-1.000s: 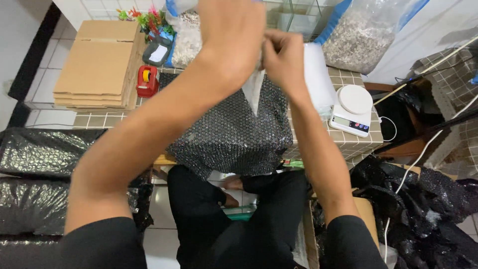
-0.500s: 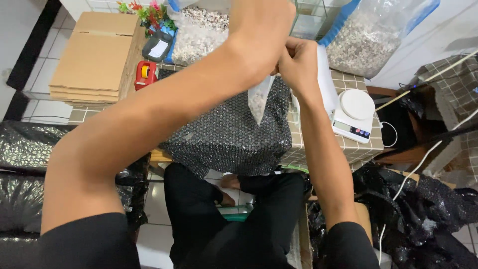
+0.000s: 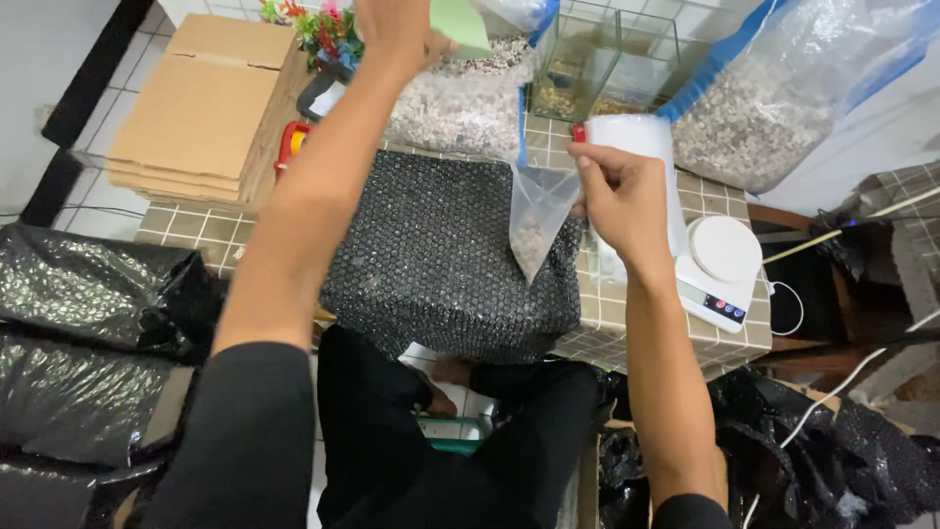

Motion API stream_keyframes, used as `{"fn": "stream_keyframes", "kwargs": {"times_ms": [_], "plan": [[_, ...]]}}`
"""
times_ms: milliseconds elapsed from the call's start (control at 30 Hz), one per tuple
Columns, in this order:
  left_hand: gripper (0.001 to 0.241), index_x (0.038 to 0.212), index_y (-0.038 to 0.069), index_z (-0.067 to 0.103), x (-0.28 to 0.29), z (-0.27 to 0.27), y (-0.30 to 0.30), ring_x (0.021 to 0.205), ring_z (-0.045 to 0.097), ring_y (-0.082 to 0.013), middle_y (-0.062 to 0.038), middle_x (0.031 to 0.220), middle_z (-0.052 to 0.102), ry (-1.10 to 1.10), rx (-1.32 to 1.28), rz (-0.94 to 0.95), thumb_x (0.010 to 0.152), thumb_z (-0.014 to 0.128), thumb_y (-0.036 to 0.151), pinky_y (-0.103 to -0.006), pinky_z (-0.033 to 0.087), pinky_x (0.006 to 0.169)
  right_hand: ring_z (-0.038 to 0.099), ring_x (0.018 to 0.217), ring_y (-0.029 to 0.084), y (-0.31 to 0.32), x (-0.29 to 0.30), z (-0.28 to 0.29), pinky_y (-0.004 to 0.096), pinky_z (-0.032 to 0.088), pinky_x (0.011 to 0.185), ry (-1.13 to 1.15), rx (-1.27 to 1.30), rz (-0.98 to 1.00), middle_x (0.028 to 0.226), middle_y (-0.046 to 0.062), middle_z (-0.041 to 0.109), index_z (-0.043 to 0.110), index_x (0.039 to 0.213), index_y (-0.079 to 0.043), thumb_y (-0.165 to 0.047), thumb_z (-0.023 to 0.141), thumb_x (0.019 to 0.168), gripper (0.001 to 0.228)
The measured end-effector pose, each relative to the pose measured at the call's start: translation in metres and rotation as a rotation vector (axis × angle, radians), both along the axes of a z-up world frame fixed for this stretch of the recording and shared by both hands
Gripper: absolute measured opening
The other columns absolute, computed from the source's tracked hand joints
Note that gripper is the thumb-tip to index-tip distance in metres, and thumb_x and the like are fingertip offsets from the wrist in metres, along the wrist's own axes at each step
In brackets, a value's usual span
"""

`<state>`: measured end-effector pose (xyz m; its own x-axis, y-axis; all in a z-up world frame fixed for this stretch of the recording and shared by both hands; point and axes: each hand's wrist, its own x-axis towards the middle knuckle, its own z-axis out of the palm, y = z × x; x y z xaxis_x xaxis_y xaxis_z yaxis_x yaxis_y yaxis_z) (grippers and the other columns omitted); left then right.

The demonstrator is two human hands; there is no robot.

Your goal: The person packs aquarium supplies by placing bubble wrap on a table, preparing a plastic bag, and using a scoop to fill the bag with stones before weighing it on a scale.

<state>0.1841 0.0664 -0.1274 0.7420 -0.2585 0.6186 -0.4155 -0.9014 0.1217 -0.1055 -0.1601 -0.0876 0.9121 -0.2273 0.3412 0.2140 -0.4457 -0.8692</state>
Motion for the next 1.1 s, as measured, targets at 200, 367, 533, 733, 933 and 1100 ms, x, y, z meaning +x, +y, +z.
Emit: {"fn": "stream_keyframes", "kwargs": {"times_ms": [200, 367, 533, 733, 933, 1100], "plan": [[0.056, 0.105, 0.017, 0.082, 0.082, -0.096, -0.027, 0.126, 0.046, -0.0471, -0.016, 0.116, 0.073, -0.001, 0.1, 0.048, 0.081, 0.083, 0.068, -0.0818, 0.031, 0.098, 0.066, 0.05, 0.011, -0.003, -0.006, 0.009, 0.021, 0.047, 0.047, 0.097, -0.099, -0.03, 0.056, -0.001, 0.059, 0.078, 0.116, -0.005, -0.011, 0.058, 0.102, 0.025], [0.028, 0.116, 0.016, 0.077, -0.001, -0.006, -0.064, 0.111, 0.061, -0.0338, -0.009, 0.116, 0.074, 0.13, -0.273, -0.547, 0.089, 0.08, 0.022, -0.0587, 0.04, 0.099, 0.064, 0.048, 0.01, 0.0, -0.005, 0.015, 0.022, 0.052, 0.049, 0.111, -0.098, -0.023, 0.05, -0.004, 0.05, 0.075, 0.119, -0.008, -0.011, 0.061, 0.099, 0.024], [0.041, 0.12, 0.021, 0.071, -0.119, 0.103, -0.066, 0.11, 0.058, -0.0236, -0.008, 0.123, 0.06, 0.664, 0.056, -1.044, 0.08, 0.068, 0.02, -0.0431, 0.048, 0.087, 0.063, 0.046, 0.008, -0.001, -0.005, 0.023, 0.022, 0.047, 0.052, 0.1, -0.174, -0.032, 0.048, -0.002, 0.054, 0.073, 0.121, -0.009, -0.012, 0.062, 0.098, 0.025], [0.032, 0.094, 0.018, 0.07, -0.159, 0.114, -0.089, 0.072, 0.06, -0.0272, -0.002, 0.082, 0.065, 0.659, 0.451, -0.748, 0.077, 0.072, 0.045, -0.0466, 0.045, 0.059, 0.051, 0.044, 0.004, 0.0, -0.01, 0.031, 0.022, 0.041, 0.056, 0.089, -0.241, -0.012, 0.048, 0.001, 0.06, 0.068, 0.114, -0.011, -0.01, 0.064, 0.095, 0.019], [0.035, 0.059, 0.013, 0.047, -0.152, 0.103, -0.106, 0.057, 0.045, -0.0347, -0.01, 0.061, 0.049, 0.558, 0.545, -0.686, 0.086, 0.059, 0.03, -0.0509, 0.037, 0.053, 0.057, 0.047, 0.007, -0.01, -0.02, 0.037, 0.022, 0.043, 0.058, 0.044, -0.276, 0.036, 0.053, 0.001, 0.062, 0.06, 0.113, -0.009, -0.007, 0.069, 0.098, 0.017], [0.035, 0.06, 0.018, 0.021, -0.177, 0.141, -0.098, 0.053, 0.012, -0.0137, 0.004, 0.054, 0.014, 0.698, 0.276, -0.819, 0.083, 0.046, 0.017, -0.0384, 0.01, 0.052, 0.058, 0.057, 0.012, -0.028, -0.054, 0.081, 0.031, 0.047, 0.061, 0.028, -0.558, 0.034, 0.064, 0.004, 0.066, 0.062, 0.119, -0.005, -0.007, 0.077, 0.089, 0.034]]}}
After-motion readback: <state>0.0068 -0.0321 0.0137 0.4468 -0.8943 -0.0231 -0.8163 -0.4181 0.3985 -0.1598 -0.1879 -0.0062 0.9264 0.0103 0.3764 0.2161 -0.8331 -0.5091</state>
